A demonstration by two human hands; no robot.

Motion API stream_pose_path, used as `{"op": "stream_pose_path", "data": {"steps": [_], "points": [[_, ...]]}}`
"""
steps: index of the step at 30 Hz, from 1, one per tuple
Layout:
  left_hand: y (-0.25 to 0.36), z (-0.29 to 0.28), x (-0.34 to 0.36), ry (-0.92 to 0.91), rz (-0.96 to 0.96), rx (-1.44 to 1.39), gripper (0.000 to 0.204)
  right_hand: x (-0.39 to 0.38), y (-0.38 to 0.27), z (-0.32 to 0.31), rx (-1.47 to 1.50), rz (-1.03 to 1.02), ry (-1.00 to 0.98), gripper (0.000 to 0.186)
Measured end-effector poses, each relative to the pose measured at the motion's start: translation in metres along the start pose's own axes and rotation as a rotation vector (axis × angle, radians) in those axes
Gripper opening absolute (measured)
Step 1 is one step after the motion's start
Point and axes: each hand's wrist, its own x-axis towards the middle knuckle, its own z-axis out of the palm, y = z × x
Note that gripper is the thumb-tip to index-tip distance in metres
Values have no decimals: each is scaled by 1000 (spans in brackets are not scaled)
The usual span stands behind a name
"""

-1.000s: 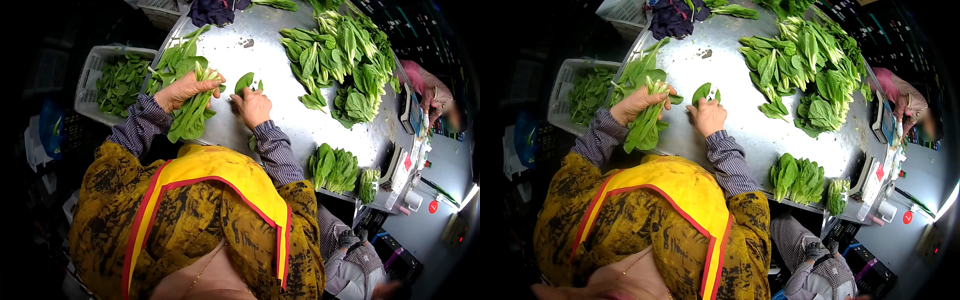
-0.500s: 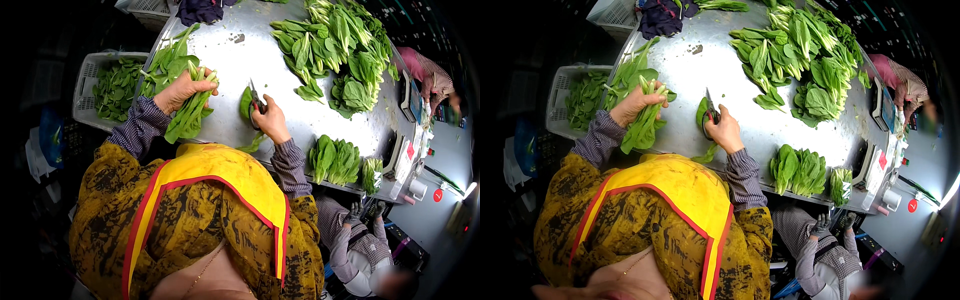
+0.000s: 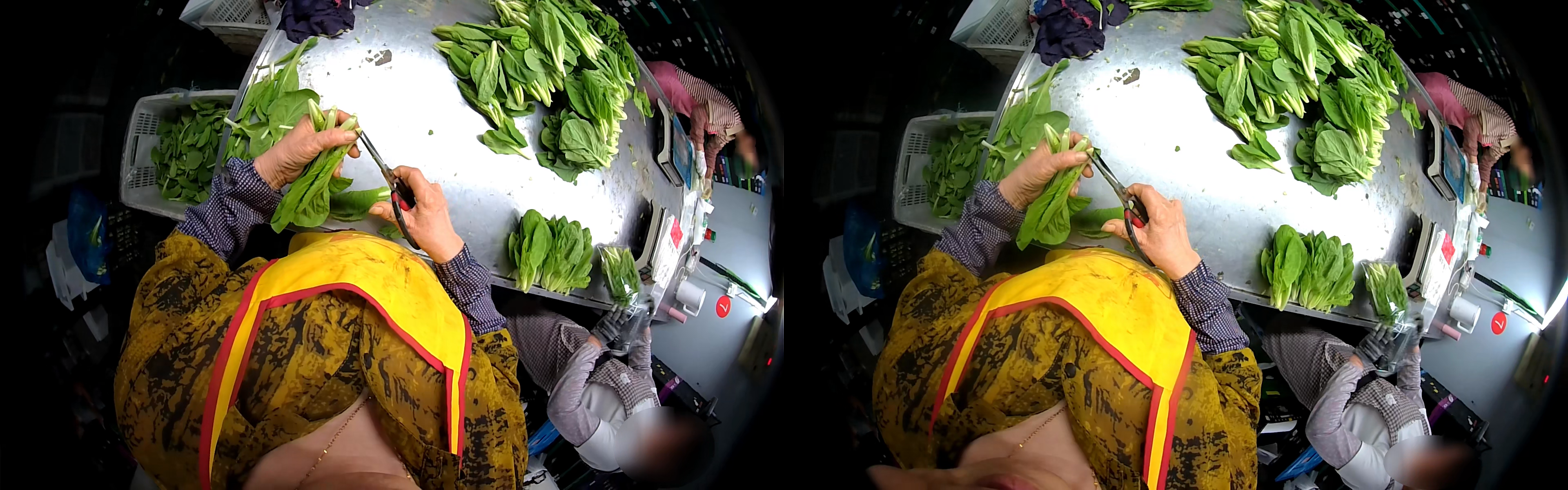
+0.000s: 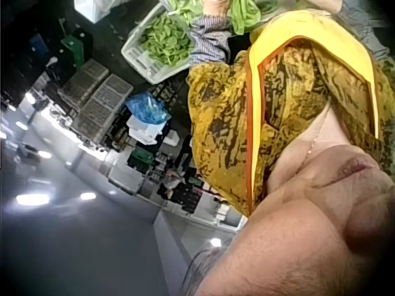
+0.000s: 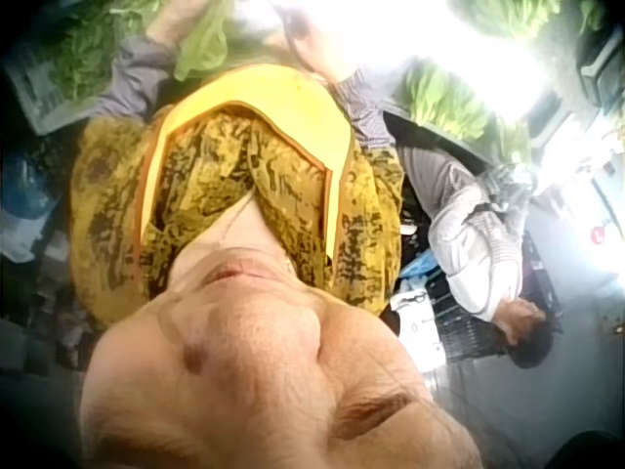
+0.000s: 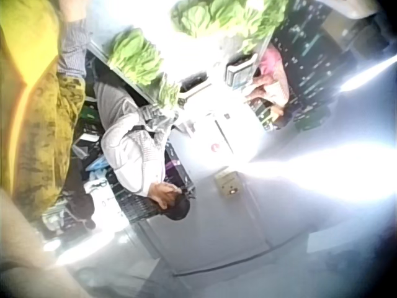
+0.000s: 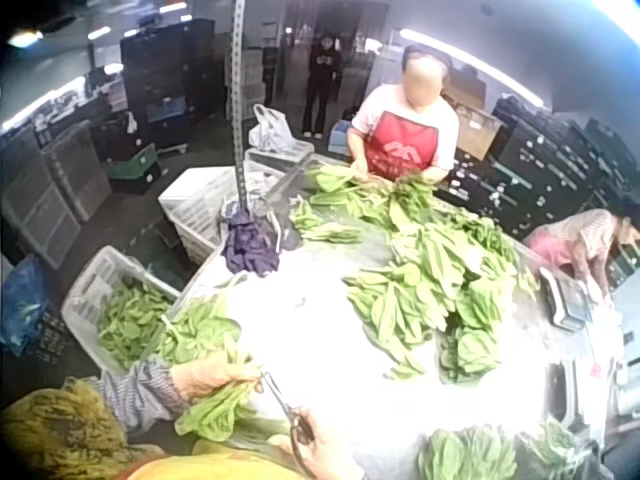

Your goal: The person sorts leafy green vegetables by hand and with shears at a stainless steel table, trimming stems and separating them into piles.

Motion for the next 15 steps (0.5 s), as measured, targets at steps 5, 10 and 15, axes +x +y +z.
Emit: {"op": "stream_pose_path", "data": {"steps": [5,10,15], "points": [[1,1,0,-10,-1,30,31,-1,-1,0,33,16,6,53],[0,1,2,-23,-8,44,30,-4,2,1,46,-2,57,50],[0,3,2,-68,19,137,28,-5,6,3,228,155,43,51]]}}
